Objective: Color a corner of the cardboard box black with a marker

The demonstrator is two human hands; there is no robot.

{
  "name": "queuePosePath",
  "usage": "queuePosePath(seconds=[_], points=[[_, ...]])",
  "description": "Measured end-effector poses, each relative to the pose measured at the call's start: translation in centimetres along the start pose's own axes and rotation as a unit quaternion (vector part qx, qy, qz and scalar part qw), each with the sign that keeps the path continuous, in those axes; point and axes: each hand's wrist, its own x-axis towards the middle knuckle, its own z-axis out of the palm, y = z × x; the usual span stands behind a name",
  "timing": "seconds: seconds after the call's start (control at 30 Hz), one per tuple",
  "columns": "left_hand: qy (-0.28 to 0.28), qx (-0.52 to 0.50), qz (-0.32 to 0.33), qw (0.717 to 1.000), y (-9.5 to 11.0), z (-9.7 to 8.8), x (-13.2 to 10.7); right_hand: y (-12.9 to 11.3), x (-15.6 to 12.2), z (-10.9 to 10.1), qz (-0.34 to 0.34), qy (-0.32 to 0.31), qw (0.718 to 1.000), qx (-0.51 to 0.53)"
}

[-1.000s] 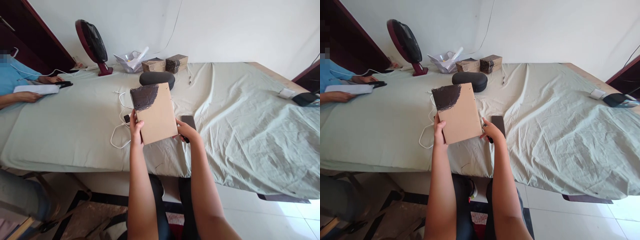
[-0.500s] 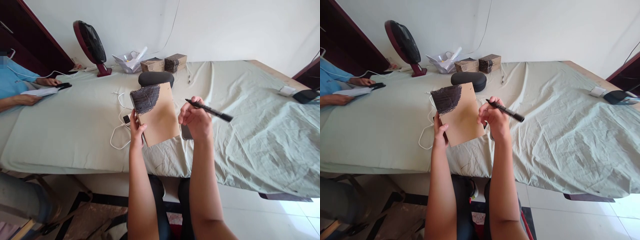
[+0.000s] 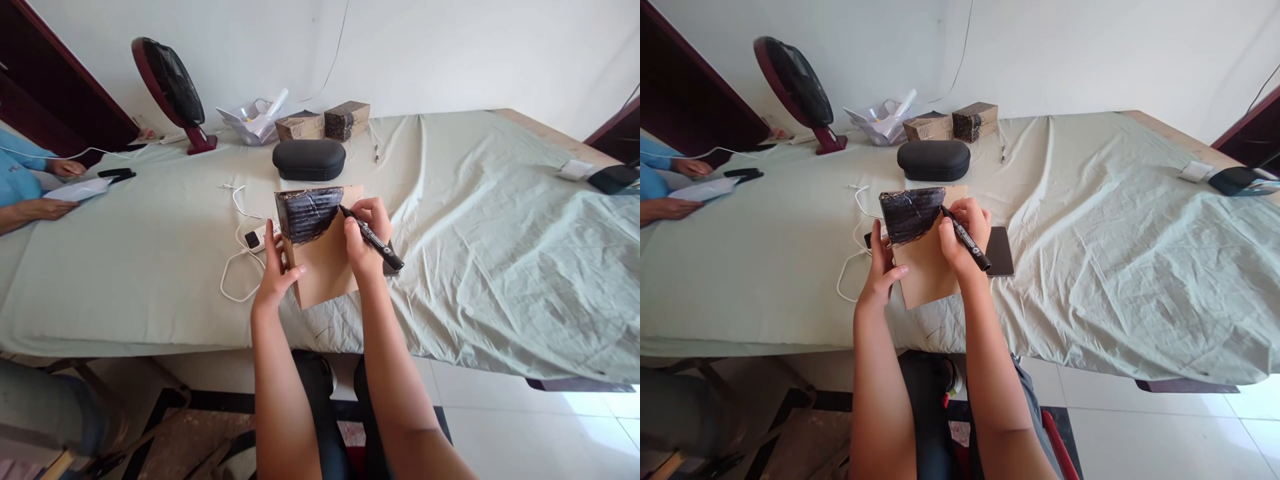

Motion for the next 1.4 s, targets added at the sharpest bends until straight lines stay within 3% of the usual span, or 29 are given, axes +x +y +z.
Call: queuePosePath(seconds=[0.2,0.33,0.77,0.97,1.1,1.27,1.4], points=[[-0.016,-0.02,-0.027,0.999,1.3,0.2,-0.2,0.0,0.2,0.0,-0.013,0.01,1.0,0.007],[-0.019,-0.013,-0.025,0.999,1.5,0.3,-0.3,0.2,0.3,-0.2,-0.058,0.033,0.998,-0.005],[0.016,-0.005,-0.019,1.0,0.6,0.1,-0.1,0.2,-1.8,1.3,-0.135,0.008,0.991,-0.023],[0.01,0.028,-0.006,1.0,0.0,-0.3,-0.1,1.1,-2.3,2.2,-0.221,0.0,0.975,-0.004],[0.003,0.047,0.021,0.999,-0.2,-0.2,-0.1,1.4,-2.3,2.3,-0.218,0.021,0.976,0.01],[0.008,0.056,0.018,0.998,-0.1,-0.1,0.0,1.6,-2.5,2.3,-0.148,0.025,0.985,0.081],[0.005,0.068,0.016,0.998,0.1,-0.1,0.1,1.3,-2.5,2.2,-0.179,0.027,0.982,0.053]])
